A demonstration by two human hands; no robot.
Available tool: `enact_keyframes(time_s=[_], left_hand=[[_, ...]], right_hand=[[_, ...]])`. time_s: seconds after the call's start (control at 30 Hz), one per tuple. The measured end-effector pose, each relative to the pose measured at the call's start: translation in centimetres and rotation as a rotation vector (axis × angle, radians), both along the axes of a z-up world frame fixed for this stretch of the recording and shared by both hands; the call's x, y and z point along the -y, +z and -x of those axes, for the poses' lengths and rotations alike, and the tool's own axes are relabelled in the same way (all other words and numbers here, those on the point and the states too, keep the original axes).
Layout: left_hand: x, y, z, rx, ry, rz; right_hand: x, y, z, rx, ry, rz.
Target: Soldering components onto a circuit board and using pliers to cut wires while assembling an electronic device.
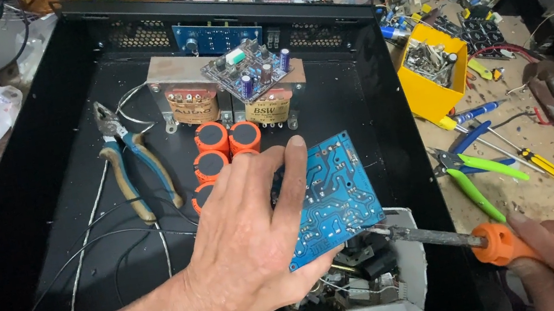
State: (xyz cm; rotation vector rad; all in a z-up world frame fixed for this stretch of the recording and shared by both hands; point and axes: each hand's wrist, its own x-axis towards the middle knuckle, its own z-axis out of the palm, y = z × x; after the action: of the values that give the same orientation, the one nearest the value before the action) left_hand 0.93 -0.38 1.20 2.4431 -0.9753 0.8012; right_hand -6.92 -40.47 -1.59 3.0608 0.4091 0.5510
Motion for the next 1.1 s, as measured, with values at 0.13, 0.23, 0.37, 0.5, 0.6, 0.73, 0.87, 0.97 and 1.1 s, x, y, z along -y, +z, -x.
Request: enact_keyframes(time_s=[0.13, 0.23, 0.37, 0.5, 0.6, 0.73, 0.87, 0.97, 1.1], left_hand=[[0.0, 0.1, 0.0, 0.006, -0.01, 0.02], [0.0, -0.1, 0.0, 0.001, -0.013, 0.016], [-0.1, -0.3, 0.0, -0.01, -0.013, 0.004], [-0.1, -0.5, 0.0, -0.017, -0.011, 0.003], [0.0, -0.2, 0.0, -0.008, -0.011, 0.012], [0.0, -0.2, 0.0, 0.002, -0.013, 0.02], [0.0, -0.2, 0.0, 0.002, -0.01, 0.02], [0.0, -0.1, 0.0, -0.005, -0.012, 0.016], [0.0, -0.2, 0.0, -0.011, -0.005, 0.003]], right_hand=[[0.5, -0.3, -0.1, 0.011, 0.022, 0.035], [0.1, -0.1, -0.1, -0.006, -0.007, 0.054], [-0.8, 0.2, 0.0, 0.033, -0.01, -0.002], [-0.6, 0.3, 0.0, 0.022, 0.014, 0.006], [0.4, 0.2, -0.2, -0.058, -0.009, 0.087], [-1.0, -0.1, 0.9, 0.037, -0.066, -0.012], [-0.2, -0.8, 1.4, 0.104, -0.072, -0.104], [-0.7, -0.5, 1.5, 0.069, -0.108, -0.071], [1.3, -0.4, 0.4, -0.028, 0.042, 0.015]])
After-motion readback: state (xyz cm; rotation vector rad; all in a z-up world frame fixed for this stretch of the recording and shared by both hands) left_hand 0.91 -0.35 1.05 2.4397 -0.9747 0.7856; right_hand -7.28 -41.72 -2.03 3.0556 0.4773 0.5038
